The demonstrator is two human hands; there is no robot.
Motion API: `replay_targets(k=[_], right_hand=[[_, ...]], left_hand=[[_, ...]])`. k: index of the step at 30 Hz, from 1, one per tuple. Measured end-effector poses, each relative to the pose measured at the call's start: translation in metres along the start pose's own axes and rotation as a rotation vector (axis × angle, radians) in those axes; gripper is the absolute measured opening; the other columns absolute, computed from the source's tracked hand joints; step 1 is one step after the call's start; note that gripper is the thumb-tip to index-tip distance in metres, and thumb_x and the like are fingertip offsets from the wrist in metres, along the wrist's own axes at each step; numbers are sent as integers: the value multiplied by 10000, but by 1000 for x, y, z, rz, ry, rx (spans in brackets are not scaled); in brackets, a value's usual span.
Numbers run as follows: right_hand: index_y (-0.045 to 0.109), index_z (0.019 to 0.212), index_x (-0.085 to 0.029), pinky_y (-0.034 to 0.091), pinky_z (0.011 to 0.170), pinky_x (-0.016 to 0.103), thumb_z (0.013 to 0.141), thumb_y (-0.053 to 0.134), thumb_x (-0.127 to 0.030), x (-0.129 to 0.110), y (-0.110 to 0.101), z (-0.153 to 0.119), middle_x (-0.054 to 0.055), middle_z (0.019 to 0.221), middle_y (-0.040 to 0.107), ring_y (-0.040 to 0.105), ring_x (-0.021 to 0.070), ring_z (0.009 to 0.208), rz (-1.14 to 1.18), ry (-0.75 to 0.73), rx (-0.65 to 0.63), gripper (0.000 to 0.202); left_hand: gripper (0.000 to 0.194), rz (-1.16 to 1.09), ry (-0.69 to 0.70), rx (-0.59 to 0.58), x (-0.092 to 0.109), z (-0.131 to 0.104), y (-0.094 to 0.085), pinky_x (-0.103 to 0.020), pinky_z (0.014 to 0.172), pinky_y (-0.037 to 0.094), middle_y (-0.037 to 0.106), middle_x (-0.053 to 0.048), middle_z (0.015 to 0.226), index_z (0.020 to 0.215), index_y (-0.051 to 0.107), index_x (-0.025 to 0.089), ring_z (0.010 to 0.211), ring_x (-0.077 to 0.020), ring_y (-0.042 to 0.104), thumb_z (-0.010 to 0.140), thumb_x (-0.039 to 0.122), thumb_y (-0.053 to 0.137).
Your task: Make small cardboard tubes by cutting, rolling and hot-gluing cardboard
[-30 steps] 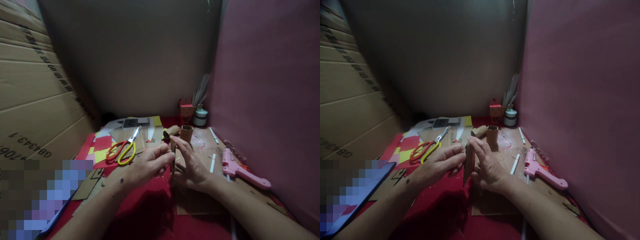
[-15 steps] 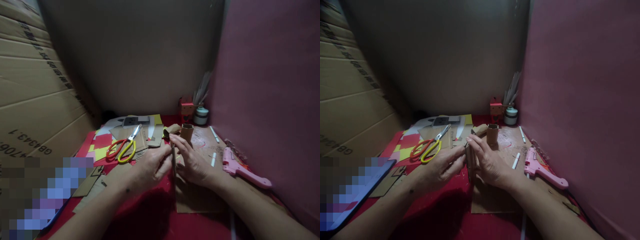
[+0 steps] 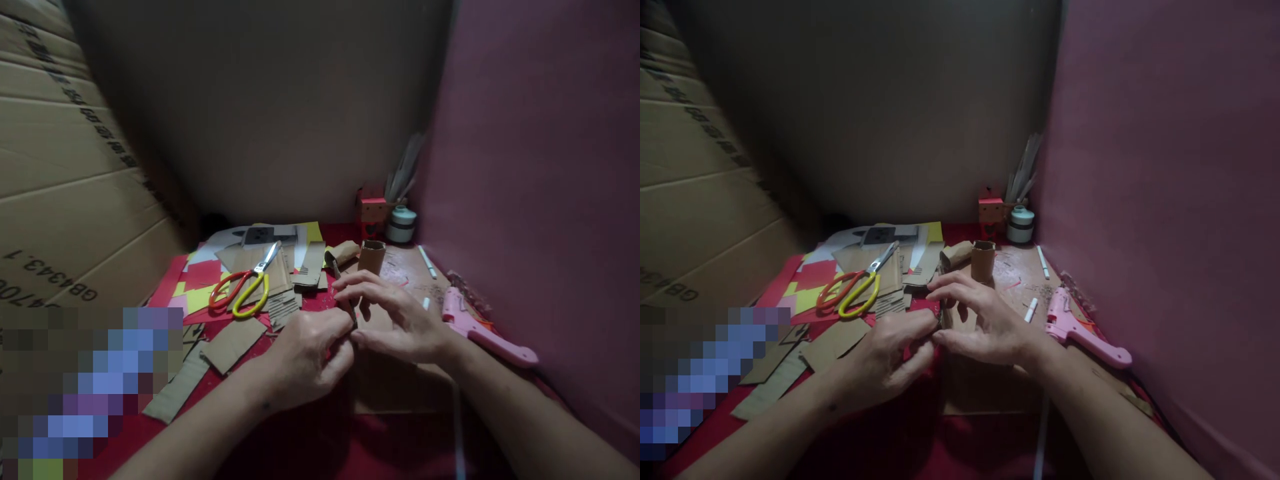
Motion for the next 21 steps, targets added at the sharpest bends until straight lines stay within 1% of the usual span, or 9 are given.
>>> replay_targets(k=[2, 4, 6, 10, 13, 16, 19, 21], right_hand=[[517, 1079, -197, 488, 752, 335, 747, 605, -152, 3, 1, -1, 85, 1124, 510, 520, 181, 943, 19, 20, 26, 347], [487, 1050, -195, 491, 692, 314, 723, 604, -141, 7, 3, -2, 75, 1069, 529, 523, 155, 829, 49, 45, 38, 352], [469, 1005, -196, 490, 678, 309, 705, 618, -140, 10, 3, -4, 73, 1073, 531, 517, 145, 795, 68, 57, 37, 339], [482, 931, -190, 488, 679, 306, 693, 640, -135, 9, 4, -4, 87, 1170, 488, 517, 140, 808, 95, 45, 8, 290], [493, 913, -180, 493, 665, 301, 701, 650, -144, 8, 4, -4, 92, 1182, 471, 516, 133, 799, 118, 47, -15, 267], [497, 916, -176, 505, 674, 301, 719, 651, -155, 8, 6, -4, 90, 1177, 466, 524, 127, 799, 143, 60, -44, 251], [508, 953, -174, 513, 725, 311, 727, 655, -154, 7, 6, -5, 88, 1172, 464, 534, 148, 882, 152, 54, -64, 270], [514, 987, -176, 518, 751, 317, 732, 655, -152, 7, 5, -6, 89, 1171, 461, 532, 164, 940, 154, 47, -74, 292]], left_hand=[[199, 7, 19, -5, 2, 0, 3, -229, 500, 280, 368, 49, 584, 631, 309, 205, 513, -86, 327, 739, 84, 425], [186, -8, 19, -24, 2, 0, 5, -231, 503, 287, 378, 45, 582, 627, 328, 203, 513, -88, 337, 741, 82, 411], [186, -26, -10, -47, 0, 0, 6, -232, 509, 300, 391, 39, 578, 611, 342, 200, 521, -91, 359, 746, 87, 404], [198, -68, -81, -82, -5, -1, 8, -232, 521, 322, 424, 30, 576, 581, 371, 188, 527, -89, 390, 755, 101, 408], [204, -95, -86, -76, -5, -1, 8, -230, 515, 324, 421, 33, 561, 564, 382, 185, 515, -85, 389, 747, 98, 411], [191, -107, -92, -78, -6, 0, 8, -230, 525, 337, 441, 29, 563, 573, 427, 177, 524, -89, 409, 741, 87, 409], [180, -113, -102, -97, -7, 0, 10, -235, 548, 355, 479, 13, 587, 595, 468, 167, 550, -98, 433, 737, 78, 403], [180, -111, -92, -96, -7, 0, 10, -234, 551, 353, 473, 16, 585, 590, 461, 168, 548, -97, 429, 731, 73, 405]])
Point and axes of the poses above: each hand's wrist, its own z-axis towards the middle knuckle, its own y-axis out of the palm, x = y × z, the point moved 9 cm from there along z, towards the middle knuckle
